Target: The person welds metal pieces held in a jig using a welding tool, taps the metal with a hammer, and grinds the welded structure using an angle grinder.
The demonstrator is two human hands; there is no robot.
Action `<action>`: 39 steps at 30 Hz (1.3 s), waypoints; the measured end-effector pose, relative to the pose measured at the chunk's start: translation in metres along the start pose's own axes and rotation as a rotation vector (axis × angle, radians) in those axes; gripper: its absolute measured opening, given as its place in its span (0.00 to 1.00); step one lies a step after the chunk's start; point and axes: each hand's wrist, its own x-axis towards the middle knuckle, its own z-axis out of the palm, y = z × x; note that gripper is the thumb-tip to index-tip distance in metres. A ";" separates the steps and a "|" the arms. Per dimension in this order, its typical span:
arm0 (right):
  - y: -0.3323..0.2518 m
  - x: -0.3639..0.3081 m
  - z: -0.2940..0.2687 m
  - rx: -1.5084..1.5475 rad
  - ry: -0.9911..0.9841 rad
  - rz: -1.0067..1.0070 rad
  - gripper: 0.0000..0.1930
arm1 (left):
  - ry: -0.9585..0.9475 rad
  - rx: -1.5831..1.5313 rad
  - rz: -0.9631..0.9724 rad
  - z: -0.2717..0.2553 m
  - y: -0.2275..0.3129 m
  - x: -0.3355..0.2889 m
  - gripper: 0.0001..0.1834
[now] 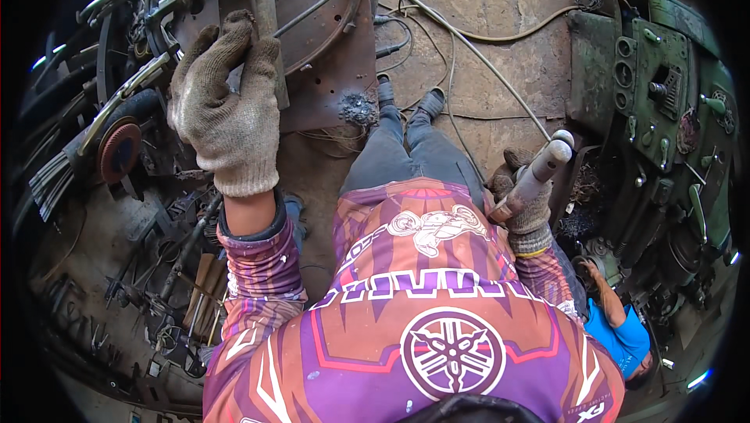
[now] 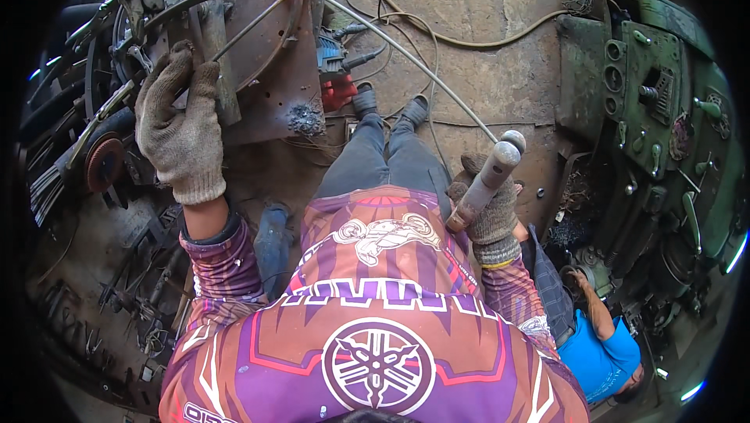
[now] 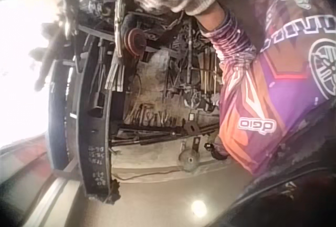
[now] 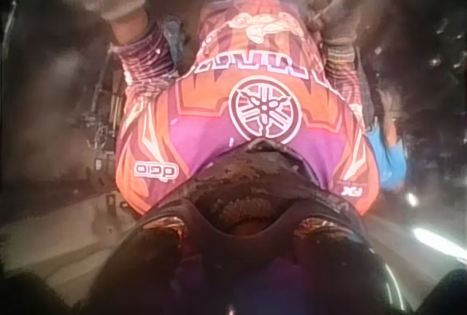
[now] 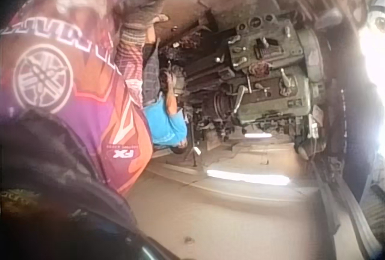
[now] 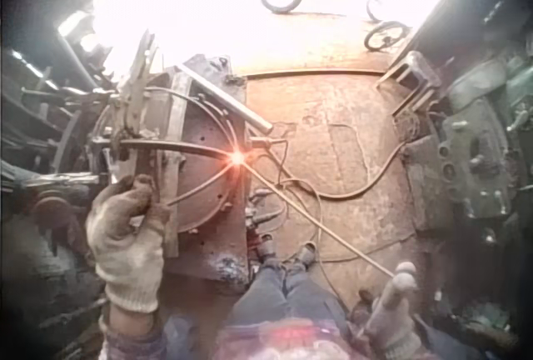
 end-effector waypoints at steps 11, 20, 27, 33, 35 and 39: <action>0.013 0.002 -0.005 0.156 -0.012 0.055 0.18 | -0.002 -0.014 -0.025 0.000 0.003 -0.001 0.15; 0.017 0.002 -0.002 0.481 0.054 0.197 0.21 | 0.068 -0.110 0.036 0.004 -0.017 -0.005 0.15; 0.017 0.004 -0.004 -0.736 0.108 -0.442 0.29 | 0.011 0.041 0.095 -0.002 -0.014 -0.001 0.12; 0.010 0.008 -0.001 -0.086 0.015 0.105 0.41 | 0.010 -0.072 -0.040 0.001 -0.011 -0.002 0.13; 0.013 0.015 0.000 -0.204 -0.089 0.180 0.46 | 0.022 -0.225 -0.100 0.001 -0.004 0.000 0.15; 0.017 0.005 0.002 -0.296 0.157 -0.293 0.29 | -0.024 -0.028 -0.025 -0.001 -0.003 0.001 0.14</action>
